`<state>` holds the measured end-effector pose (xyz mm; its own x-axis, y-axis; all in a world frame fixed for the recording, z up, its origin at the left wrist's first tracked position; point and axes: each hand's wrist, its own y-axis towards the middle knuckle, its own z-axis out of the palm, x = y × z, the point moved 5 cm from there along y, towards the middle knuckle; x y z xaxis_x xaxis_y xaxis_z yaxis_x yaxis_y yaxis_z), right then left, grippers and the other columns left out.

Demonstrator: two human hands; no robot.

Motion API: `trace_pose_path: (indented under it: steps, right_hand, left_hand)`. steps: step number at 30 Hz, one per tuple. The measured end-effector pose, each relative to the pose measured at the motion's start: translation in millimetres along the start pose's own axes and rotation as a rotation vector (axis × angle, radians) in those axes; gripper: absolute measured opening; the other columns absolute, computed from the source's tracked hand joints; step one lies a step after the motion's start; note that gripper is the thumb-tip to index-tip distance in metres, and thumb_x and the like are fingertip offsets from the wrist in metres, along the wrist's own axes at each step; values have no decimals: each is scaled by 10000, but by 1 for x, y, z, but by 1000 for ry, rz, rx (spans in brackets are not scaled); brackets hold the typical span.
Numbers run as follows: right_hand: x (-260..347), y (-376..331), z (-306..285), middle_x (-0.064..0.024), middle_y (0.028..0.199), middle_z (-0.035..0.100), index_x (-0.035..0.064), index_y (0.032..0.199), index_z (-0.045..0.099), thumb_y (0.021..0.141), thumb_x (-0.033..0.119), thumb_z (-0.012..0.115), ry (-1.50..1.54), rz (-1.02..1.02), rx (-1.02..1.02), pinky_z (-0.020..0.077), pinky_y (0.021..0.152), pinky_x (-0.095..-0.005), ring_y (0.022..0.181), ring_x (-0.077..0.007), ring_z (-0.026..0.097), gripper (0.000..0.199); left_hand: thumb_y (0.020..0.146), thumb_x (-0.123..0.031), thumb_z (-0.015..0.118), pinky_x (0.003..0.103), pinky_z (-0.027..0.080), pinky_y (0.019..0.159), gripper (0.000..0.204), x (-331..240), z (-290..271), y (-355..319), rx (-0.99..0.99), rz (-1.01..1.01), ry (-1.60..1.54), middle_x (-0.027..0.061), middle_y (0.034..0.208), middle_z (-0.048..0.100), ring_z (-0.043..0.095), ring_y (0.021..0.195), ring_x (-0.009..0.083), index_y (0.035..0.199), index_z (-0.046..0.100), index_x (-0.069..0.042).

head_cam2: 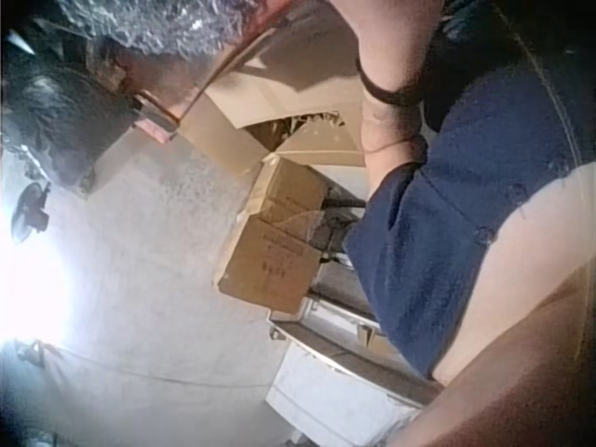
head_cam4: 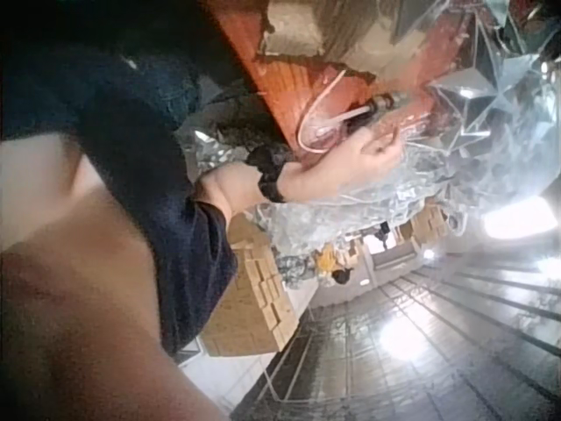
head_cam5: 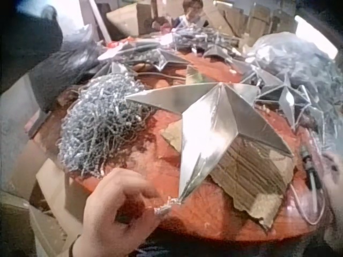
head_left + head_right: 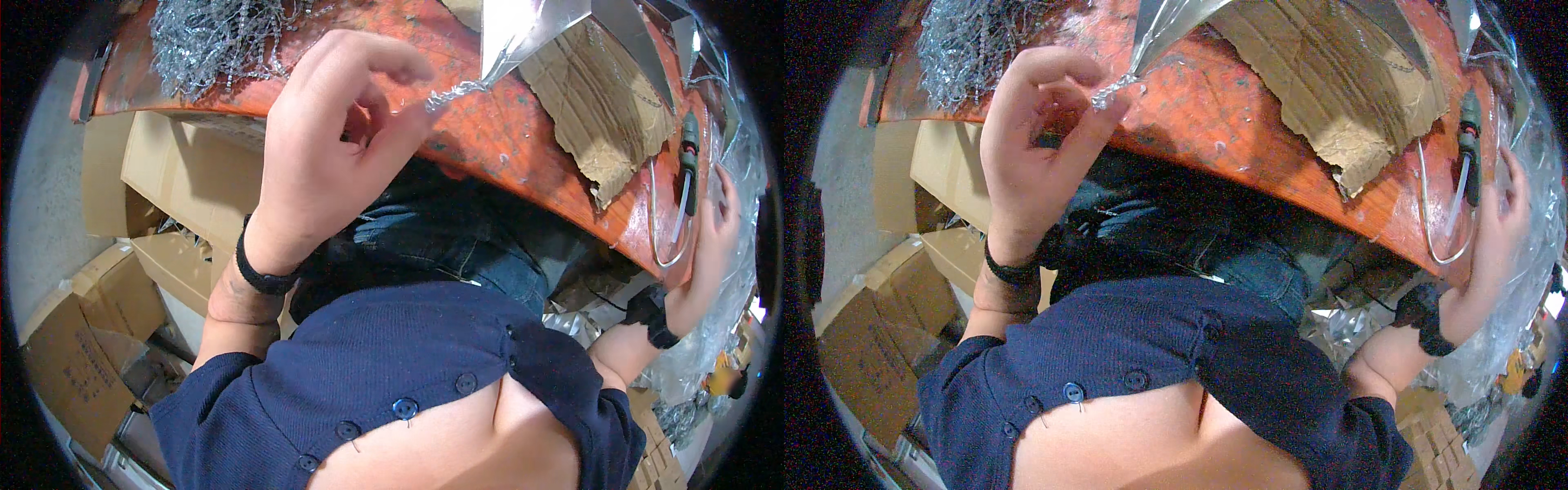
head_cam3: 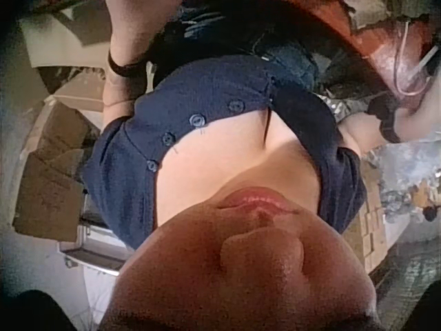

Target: Applying decorative trim to metallic star ornaments using a hot glue gun.

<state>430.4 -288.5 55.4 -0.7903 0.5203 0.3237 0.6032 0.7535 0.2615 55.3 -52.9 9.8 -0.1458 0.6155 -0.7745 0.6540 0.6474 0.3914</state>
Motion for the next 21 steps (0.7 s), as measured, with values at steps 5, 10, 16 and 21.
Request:
trace_pose_path:
  steps: [5, 10, 16, 21]
  right_hand:
    - [111, -23, 5, -128, 1103, 673, -63, 1124, 641, 943, -19, 547, 484, -166, -161, 482, 927, -293, 1010, -187, 635, 209]
    - [193, -17, 36, -116, 1035, 682, -63, 1075, 653, 907, -17, 610, 480, -512, 8, 498, 845, -266, 931, -154, 640, 179]
    - [216, -9, 79, -65, 903, 667, -35, 1057, 657, 961, 114, 611, 706, -223, 347, 445, 669, -199, 750, -76, 599, 183]
    - [213, -12, 109, -36, 781, 628, -3, 1113, 635, 1010, 244, 552, 1168, 144, 662, 340, 420, -165, 547, -31, 515, 280]
  left_hand:
    - [919, -142, 528, 184, 395, 457, 481, -13, 7, 4, 122, -390, -646, 163, 1230, 587, 545, 630, 95, 1357, 450, 40]
    - [1005, -243, 445, 188, 317, 350, 367, -14, 20, 7, 164, -669, -1024, 168, 1153, 621, 475, 490, 80, 1282, 479, -5]
    - [981, -186, 539, 171, 291, 359, 258, -5, 21, 4, 222, -724, -1068, 53, 868, 615, 442, 460, 42, 1201, 530, -52]
    - [946, -142, 614, 169, 321, 402, 190, -13, 18, 1, 306, -684, -754, -1, 772, 585, 464, 506, 18, 1099, 595, -33]
